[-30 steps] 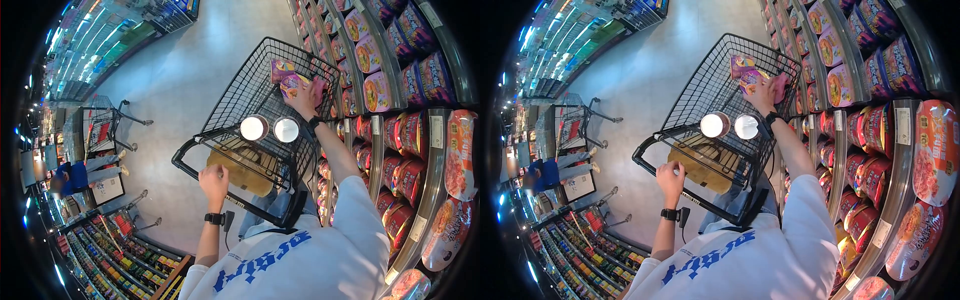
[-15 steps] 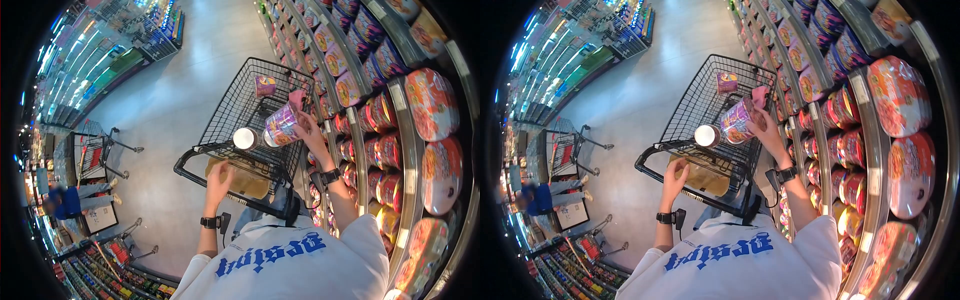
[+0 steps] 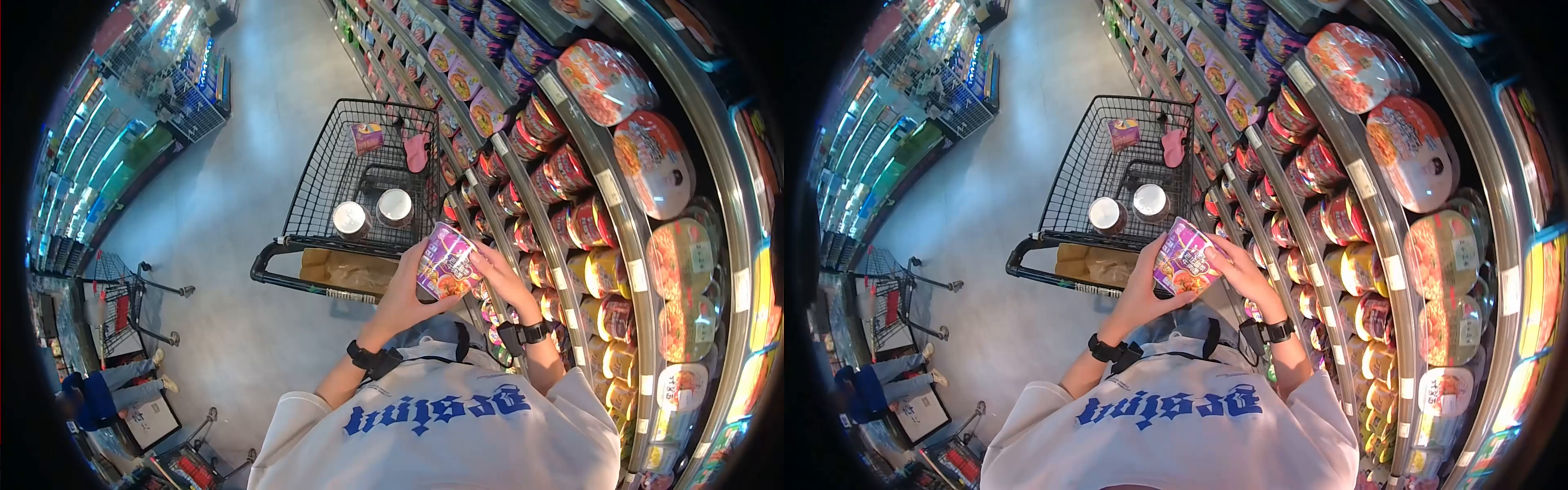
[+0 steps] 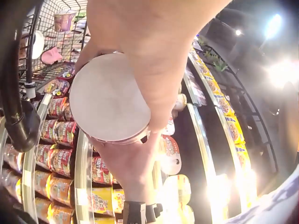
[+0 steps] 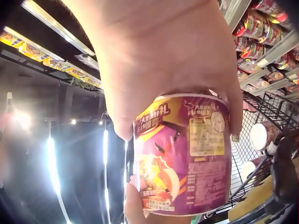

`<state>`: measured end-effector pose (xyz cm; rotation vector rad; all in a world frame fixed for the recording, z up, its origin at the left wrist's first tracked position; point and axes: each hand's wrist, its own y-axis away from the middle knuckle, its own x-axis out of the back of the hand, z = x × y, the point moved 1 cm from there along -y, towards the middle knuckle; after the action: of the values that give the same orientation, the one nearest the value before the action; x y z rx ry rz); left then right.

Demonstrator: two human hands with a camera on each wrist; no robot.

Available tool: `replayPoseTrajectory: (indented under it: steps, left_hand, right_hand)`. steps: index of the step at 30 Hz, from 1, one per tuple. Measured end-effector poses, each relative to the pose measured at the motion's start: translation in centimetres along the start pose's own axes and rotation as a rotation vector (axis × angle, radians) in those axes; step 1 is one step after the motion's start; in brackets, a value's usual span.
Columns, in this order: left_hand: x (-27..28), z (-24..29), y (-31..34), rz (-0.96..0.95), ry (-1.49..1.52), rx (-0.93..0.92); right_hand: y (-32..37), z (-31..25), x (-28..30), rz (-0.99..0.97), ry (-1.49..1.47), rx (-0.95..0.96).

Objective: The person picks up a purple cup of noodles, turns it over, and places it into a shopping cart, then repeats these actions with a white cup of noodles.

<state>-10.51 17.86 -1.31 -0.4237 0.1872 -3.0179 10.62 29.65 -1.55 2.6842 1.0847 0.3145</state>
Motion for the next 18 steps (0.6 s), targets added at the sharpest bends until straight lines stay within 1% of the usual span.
replayPoseTrajectory:
  steps: [4, 5, 8, 9, 12, 14, 16, 17, 18]
  left_hand:
    - [-2.1, 1.4, 1.9, 0.023, 0.017, 0.02]
    - [-2.8, 1.6, 2.3, 0.03, 0.022, 0.025]
    - [-5.3, 3.0, 3.6, -0.003, 0.014, 0.042]
    - [-6.3, 3.5, 4.2, -0.01, -0.002, 0.045]
    - [-9.9, 4.9, 5.9, -0.033, -0.053, 0.062]
    - [-12.3, 5.4, 7.2, -0.03, -0.094, 0.097]
    - [-14.3, 5.8, 8.7, -0.06, -0.049, 0.169]
    - [-14.8, 6.2, 9.3, -0.072, -0.021, 0.212]
    - [-15.2, 6.6, 10.1, -0.087, 0.009, 0.26]
  right_hand:
    - [4.4, -1.4, 0.7, -0.016, 0.072, 0.035]
    - [5.5, -1.0, 1.1, 0.0, 0.063, 0.032]
    - [8.5, 0.9, 2.5, -0.035, 0.018, 0.07]
    - [10.1, 1.0, 3.0, -0.007, 0.101, 0.082]
    - [13.7, 3.0, 4.3, -0.003, 0.075, 0.002]
    - [15.5, 7.1, 5.0, 0.087, 0.096, 0.006]
    - [16.5, 9.8, 5.0, 0.102, -0.043, 0.017]
    - [16.5, 12.5, 5.4, 0.122, -0.026, -0.028]
    - [17.4, 12.4, 5.2, 0.074, -0.25, -0.117]
